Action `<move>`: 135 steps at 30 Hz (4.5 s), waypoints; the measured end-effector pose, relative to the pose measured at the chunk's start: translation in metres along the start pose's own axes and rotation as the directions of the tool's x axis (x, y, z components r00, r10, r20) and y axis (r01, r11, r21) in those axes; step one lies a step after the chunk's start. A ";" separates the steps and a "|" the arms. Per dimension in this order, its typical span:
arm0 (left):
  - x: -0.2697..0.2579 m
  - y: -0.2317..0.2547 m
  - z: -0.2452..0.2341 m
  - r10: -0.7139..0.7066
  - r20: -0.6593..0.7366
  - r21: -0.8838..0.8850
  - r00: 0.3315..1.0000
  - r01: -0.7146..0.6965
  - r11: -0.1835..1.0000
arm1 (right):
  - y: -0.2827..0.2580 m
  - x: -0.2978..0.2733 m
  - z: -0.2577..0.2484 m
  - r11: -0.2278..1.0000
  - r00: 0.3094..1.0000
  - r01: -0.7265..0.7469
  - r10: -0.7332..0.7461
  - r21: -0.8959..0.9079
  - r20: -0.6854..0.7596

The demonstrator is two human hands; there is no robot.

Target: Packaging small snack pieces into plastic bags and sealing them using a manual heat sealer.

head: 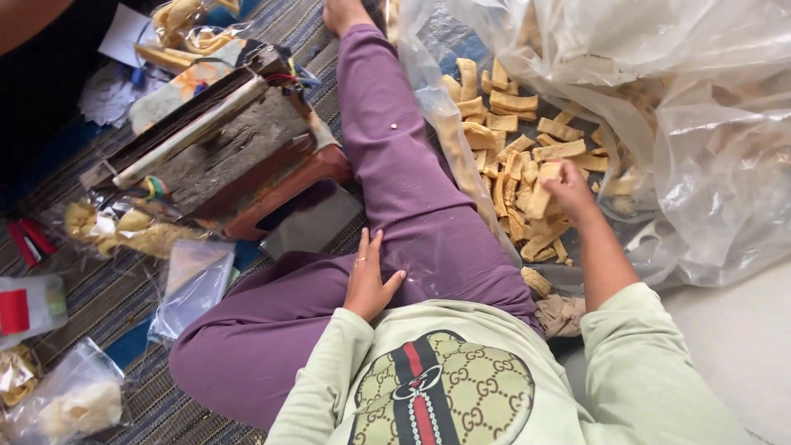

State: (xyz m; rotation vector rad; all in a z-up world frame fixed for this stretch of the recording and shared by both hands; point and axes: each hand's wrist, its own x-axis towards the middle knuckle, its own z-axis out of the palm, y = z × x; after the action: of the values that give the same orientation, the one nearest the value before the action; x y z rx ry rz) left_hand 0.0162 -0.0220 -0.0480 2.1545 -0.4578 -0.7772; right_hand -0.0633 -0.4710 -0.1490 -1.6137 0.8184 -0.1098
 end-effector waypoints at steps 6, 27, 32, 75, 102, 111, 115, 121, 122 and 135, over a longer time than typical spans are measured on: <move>0.002 -0.055 0.015 -0.309 -0.059 -0.283 0.949 0.281 0.917 | 0.047 0.003 -0.001 0.779 0.996 -0.003 -0.051 -0.627 -0.069; -0.092 -0.011 -0.112 -0.117 -0.471 -0.819 0.874 -0.385 0.425 | -0.049 0.013 0.023 0.812 0.996 -0.025 -0.032 0.584 0.088; -0.092 0.005 -0.112 -0.102 -0.582 -0.680 0.807 -0.414 0.605 | -0.115 -0.029 0.082 0.787 0.967 0.022 -0.172 0.617 0.186; -0.055 0.058 -0.083 0.242 -0.218 -0.831 0.946 -0.310 0.462 | -0.285 -0.192 0.234 0.262 0.085 0.921 -0.855 0.286 0.511; -0.056 0.078 -0.088 0.188 -0.641 -0.319 0.744 -0.481 0.816 | -0.272 -0.189 0.229 0.193 0.125 0.976 -0.875 0.100 0.467; -0.067 0.087 -0.096 -0.094 -0.381 -0.768 0.920 -0.258 0.585 | -0.271 -0.199 0.216 -0.001 0.133 0.983 -0.684 -0.183 0.717; -0.065 0.078 -0.082 -0.009 -0.294 -0.736 0.956 -0.220 0.640 | -0.244 -0.191 0.215 -0.033 0.111 0.978 -0.756 -0.208 0.645; -0.057 0.063 -0.094 0.303 -0.280 -0.155 0.911 -0.355 0.922 | -0.223 -0.177 0.187 0.165 0.183 0.983 -0.804 -0.084 0.565; -0.061 0.051 -0.081 0.222 0.044 -0.431 0.974 -0.182 0.884 | -0.219 -0.169 0.176 0.420 0.347 0.906 -0.671 -0.049 0.655; -0.057 0.012 -0.053 0.028 -0.030 -0.757 0.999 -0.041 0.653 | 0.041 0.006 0.003 0.242 0.995 0.057 0.060 -0.969 0.074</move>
State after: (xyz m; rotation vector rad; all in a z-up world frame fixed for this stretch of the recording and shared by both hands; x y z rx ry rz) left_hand 0.0075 0.0313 0.0097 1.3432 -0.1096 -0.7507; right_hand -0.0757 -0.4709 -0.1890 -2.8056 0.8425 0.6481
